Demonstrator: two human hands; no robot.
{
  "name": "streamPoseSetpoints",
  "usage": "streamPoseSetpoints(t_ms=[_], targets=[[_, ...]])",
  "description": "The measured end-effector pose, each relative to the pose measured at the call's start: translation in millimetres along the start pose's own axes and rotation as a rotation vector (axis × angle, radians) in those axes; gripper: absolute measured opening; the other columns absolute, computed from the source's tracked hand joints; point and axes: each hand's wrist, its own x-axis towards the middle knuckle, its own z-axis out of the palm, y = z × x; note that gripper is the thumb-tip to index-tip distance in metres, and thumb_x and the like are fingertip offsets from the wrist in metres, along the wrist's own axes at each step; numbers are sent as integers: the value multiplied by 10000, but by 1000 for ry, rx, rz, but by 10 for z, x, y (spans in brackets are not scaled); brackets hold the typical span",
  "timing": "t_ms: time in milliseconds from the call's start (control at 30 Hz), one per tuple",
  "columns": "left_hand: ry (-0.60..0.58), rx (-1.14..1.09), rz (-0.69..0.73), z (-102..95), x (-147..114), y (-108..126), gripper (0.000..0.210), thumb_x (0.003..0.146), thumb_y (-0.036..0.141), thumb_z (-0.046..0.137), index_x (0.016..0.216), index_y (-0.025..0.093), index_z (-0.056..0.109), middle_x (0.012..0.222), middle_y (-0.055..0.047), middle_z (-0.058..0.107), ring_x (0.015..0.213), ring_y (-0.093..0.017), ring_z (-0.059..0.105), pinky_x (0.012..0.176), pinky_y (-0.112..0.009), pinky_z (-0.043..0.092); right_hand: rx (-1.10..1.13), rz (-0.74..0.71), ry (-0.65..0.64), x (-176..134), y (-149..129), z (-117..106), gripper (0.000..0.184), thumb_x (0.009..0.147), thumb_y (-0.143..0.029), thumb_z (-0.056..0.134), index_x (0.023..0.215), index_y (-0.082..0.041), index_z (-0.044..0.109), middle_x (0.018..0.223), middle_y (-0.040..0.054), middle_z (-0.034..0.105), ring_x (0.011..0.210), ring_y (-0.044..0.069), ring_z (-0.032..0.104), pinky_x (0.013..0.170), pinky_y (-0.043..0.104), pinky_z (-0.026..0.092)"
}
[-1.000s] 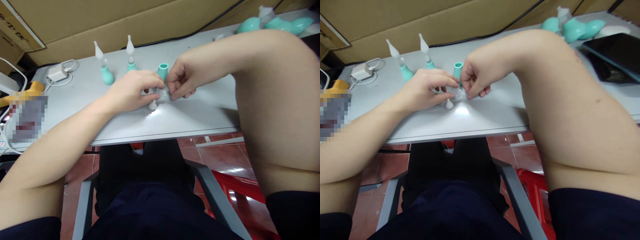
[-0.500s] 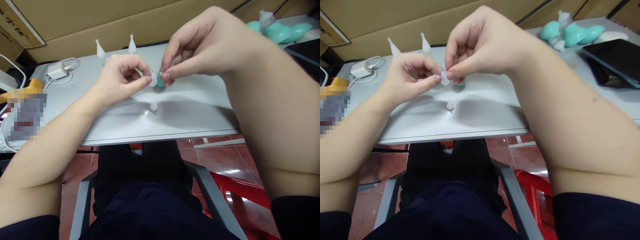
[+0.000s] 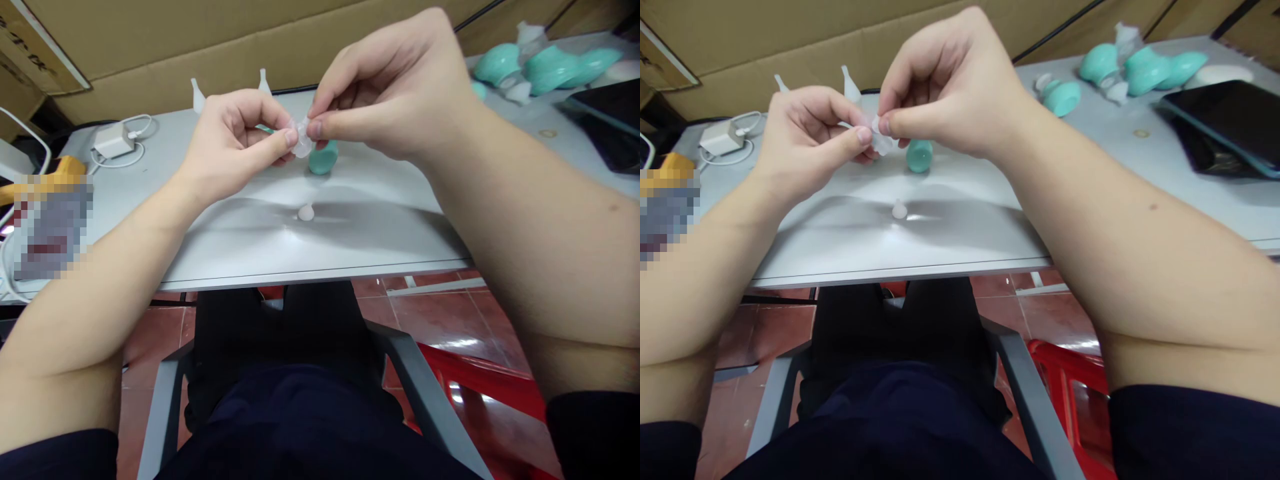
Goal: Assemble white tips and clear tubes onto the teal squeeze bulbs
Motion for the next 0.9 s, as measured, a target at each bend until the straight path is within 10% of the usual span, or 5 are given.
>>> streamPoseSetpoints(t_ms=[200, 900], targets=[[71, -120, -2, 27, -6, 37, 125, 948, 207, 824, 855, 213, 741, 893, -45, 814, 810, -206, 829, 802, -377, 742, -51, 42, -21, -3, -21, -17, 170, 725, -236, 1011, 833, -223, 880, 815, 37, 800, 713, 129, 714, 695, 272, 580], [48, -117, -54, 60, -4, 15, 74, 988, 229, 751, 938, 184, 720, 934, -64, 815, 872, -247, 849, 838, -429, 731, -68, -10, -6, -12, -29, -35, 111, 764, -240, 956, 834, -215, 873, 791, 5, 790, 728, 93, 695, 686, 250, 551]])
